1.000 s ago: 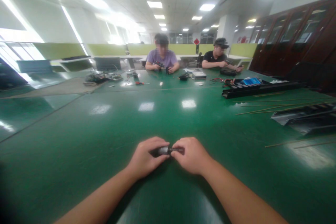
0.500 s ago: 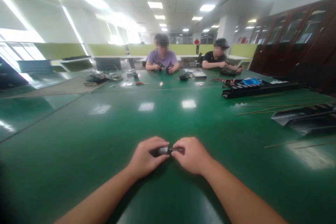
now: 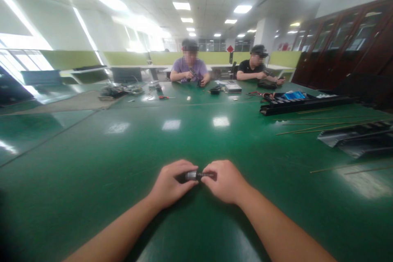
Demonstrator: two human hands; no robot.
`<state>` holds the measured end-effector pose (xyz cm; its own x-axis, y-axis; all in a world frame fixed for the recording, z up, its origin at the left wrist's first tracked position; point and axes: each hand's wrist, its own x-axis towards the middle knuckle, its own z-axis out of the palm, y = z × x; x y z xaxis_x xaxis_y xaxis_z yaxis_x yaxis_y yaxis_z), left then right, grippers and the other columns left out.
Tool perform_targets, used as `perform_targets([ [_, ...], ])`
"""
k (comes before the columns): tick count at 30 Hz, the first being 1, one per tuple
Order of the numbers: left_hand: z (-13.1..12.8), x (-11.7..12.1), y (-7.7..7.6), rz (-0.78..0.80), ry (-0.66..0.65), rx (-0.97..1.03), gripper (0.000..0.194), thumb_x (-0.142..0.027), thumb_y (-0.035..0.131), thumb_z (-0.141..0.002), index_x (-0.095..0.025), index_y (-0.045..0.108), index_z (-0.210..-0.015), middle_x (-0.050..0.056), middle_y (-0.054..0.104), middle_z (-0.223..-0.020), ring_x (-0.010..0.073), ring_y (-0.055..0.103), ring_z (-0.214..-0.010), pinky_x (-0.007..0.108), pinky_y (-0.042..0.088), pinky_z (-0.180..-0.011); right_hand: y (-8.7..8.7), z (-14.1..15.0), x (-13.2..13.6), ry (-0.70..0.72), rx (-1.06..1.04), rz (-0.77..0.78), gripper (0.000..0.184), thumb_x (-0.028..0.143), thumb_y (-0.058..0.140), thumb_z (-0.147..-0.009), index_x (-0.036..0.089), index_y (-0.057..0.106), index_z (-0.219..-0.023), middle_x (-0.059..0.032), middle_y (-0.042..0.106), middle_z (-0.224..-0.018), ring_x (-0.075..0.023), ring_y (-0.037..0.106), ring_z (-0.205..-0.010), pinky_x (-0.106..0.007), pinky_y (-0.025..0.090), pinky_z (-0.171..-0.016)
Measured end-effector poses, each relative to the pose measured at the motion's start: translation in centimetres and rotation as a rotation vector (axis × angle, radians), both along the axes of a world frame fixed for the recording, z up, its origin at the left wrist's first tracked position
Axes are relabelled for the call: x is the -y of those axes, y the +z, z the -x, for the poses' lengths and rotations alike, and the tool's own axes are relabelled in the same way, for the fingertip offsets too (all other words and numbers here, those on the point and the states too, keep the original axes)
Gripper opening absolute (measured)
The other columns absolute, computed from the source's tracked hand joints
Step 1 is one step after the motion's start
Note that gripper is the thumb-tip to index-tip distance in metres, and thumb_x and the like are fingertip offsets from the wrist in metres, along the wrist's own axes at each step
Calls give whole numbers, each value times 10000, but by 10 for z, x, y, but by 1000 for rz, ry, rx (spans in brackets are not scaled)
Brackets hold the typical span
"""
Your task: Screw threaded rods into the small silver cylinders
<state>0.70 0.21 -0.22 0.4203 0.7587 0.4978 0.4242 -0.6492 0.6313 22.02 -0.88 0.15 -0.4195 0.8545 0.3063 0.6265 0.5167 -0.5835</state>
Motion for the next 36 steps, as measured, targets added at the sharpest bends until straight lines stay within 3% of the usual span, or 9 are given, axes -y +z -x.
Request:
perform_targets([
  [36, 1, -1, 1, -27, 7, 7, 240, -174, 751, -733, -208, 743, -971, 68, 723, -933, 202, 674, -848, 320, 550, -775, 4, -2, 0, -5, -6, -13, 100, 230, 650, -834, 208, 745, -853, -13, 698, -755, -159, 594, -686, -271, 412, -651],
])
